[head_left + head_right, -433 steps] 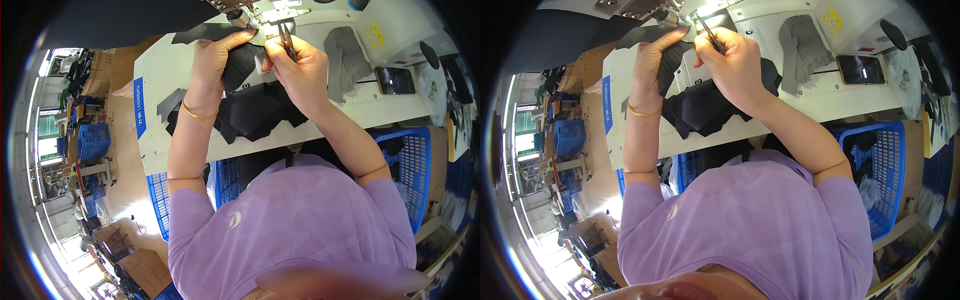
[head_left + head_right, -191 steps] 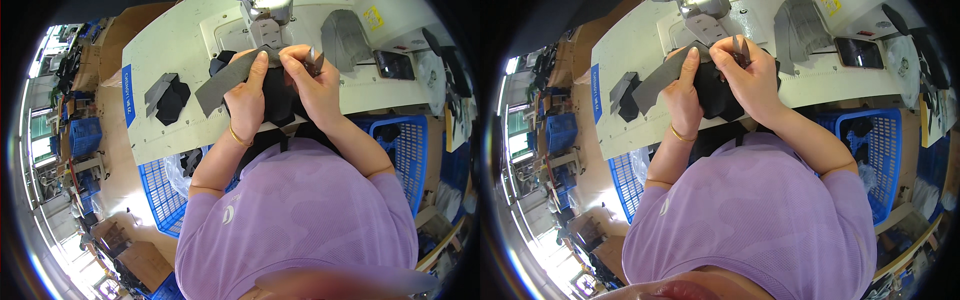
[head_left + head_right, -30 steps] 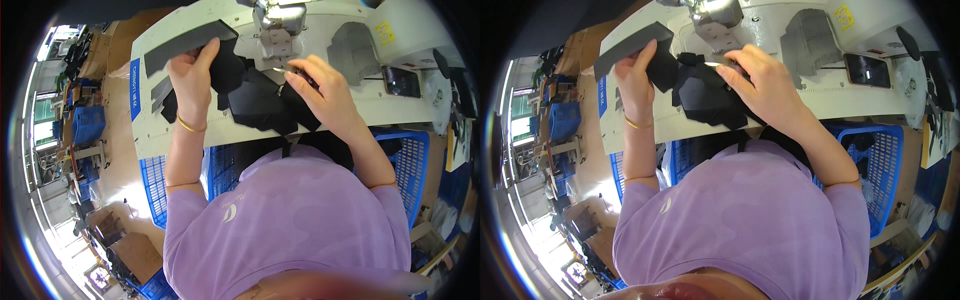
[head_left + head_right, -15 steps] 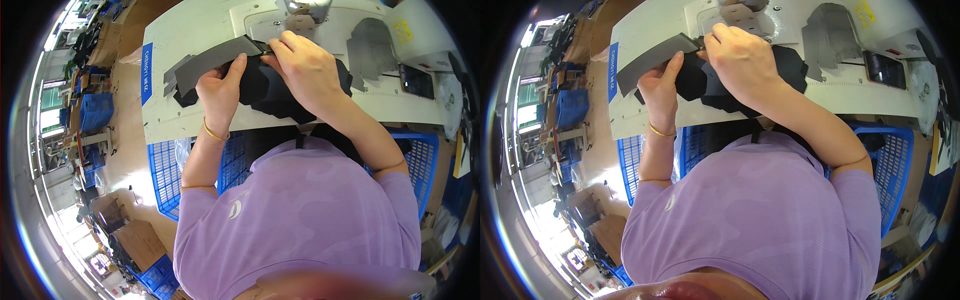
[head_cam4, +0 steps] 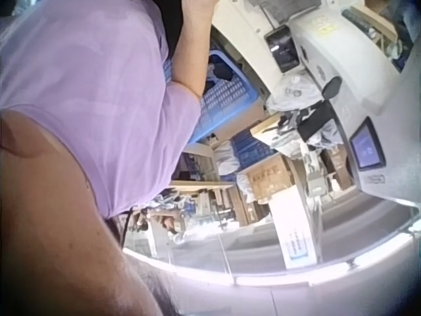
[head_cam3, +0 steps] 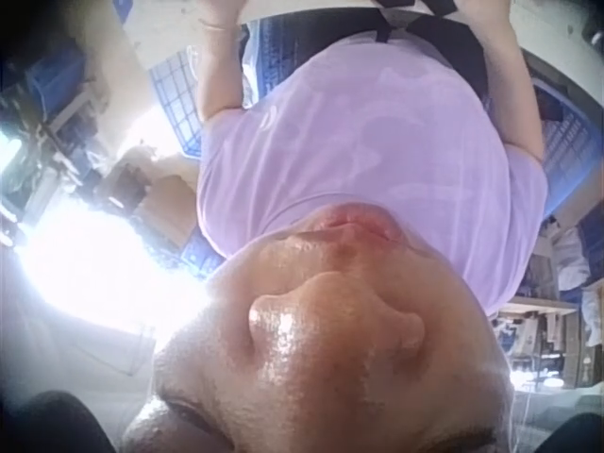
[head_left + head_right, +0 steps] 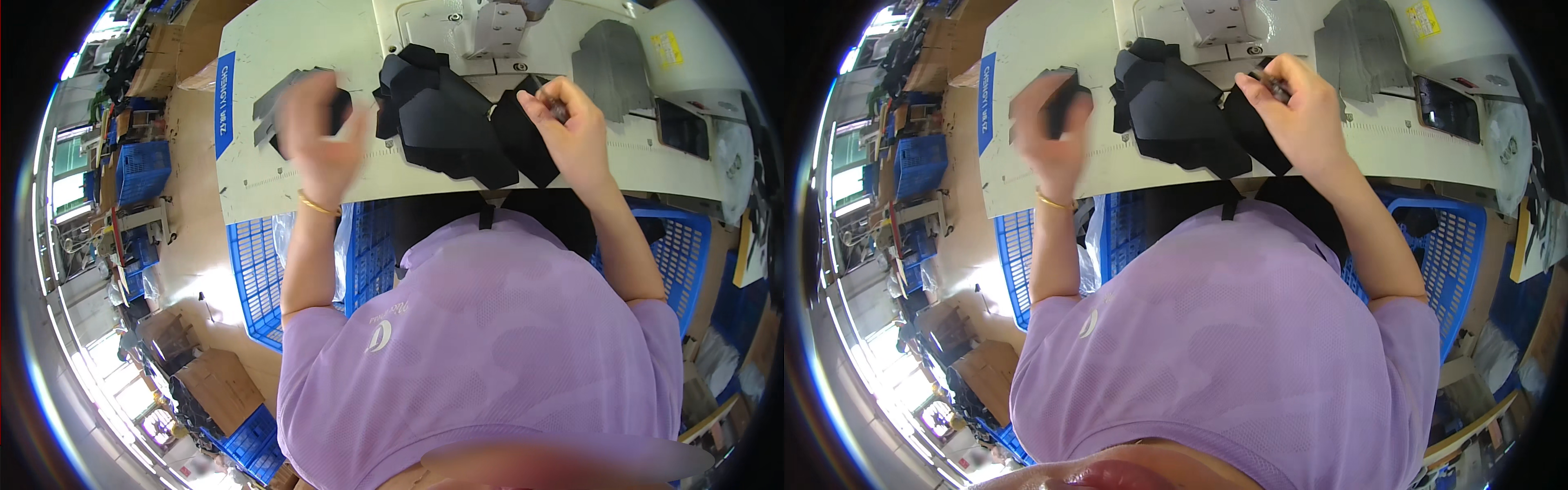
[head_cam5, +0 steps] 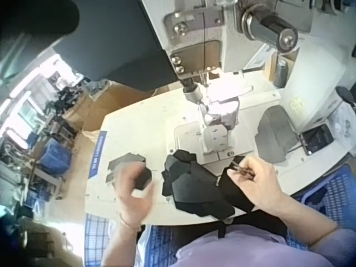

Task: Sewing together fabric components for footwear manufacturing.

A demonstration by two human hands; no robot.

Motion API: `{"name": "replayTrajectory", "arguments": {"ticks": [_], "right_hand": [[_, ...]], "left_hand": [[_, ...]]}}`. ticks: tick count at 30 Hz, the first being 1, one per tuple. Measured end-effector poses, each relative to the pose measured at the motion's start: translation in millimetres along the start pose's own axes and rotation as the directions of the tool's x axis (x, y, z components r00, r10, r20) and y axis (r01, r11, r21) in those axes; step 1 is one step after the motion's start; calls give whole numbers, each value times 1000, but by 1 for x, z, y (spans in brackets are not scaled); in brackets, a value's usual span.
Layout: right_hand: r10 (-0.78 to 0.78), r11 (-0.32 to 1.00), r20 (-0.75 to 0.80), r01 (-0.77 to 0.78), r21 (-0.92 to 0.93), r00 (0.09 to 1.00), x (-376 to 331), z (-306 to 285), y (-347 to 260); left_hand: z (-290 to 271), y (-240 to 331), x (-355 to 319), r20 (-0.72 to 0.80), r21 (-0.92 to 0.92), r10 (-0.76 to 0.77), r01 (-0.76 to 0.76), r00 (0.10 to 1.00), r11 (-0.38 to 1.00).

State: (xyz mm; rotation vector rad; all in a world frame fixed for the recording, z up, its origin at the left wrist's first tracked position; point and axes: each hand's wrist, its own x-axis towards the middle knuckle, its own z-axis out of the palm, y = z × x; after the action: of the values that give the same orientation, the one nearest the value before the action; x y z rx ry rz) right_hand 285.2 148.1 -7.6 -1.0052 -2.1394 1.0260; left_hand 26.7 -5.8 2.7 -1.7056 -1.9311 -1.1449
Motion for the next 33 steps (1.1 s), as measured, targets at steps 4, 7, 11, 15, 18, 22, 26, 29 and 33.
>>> {"name": "replayTrajectory", "arguments": {"ticks": [4, 7, 11, 15, 18, 22, 26, 29, 33], "right_hand": [[-323, 926, -59, 329, 186, 944, 2, 19, -3], [-437, 894, -22, 437, 99, 899, 8, 31, 4], [-380, 913, -57, 384, 136, 923, 5, 44, 25], [-441, 886, -53, 444, 132, 896, 4, 44, 19], [-474, 877, -65, 478, 52, 878, 6, 52, 26], [-524, 838, 73, 529, -138, 849, 3, 48, 20], [-580, 789, 39, 573, -220, 814, 2, 46, 22], [-594, 773, 60, 589, -233, 803, 2, 48, 20], [-607, 764, 53, 600, -237, 793, 2, 40, 18]], "left_hand": [[40, 49, -7, 429, -172, 328, -280, 842, 944], [62, 43, -22, 392, -184, 300, -246, 870, 952], [68, 43, -25, 340, -150, 357, -325, 870, 934], [74, 39, -29, 239, -308, 173, -94, 955, 947], [76, 32, -33, 229, -464, -373, 438, 899, 770], [68, 19, -9, 156, -783, -653, 496, 741, 375], [45, 20, 27, -42, -738, -686, 441, 726, 512], [34, 4, 35, -202, -749, -605, 276, 770, 602], [14, 35, 56, -118, -795, -663, 330, 739, 508]]}}
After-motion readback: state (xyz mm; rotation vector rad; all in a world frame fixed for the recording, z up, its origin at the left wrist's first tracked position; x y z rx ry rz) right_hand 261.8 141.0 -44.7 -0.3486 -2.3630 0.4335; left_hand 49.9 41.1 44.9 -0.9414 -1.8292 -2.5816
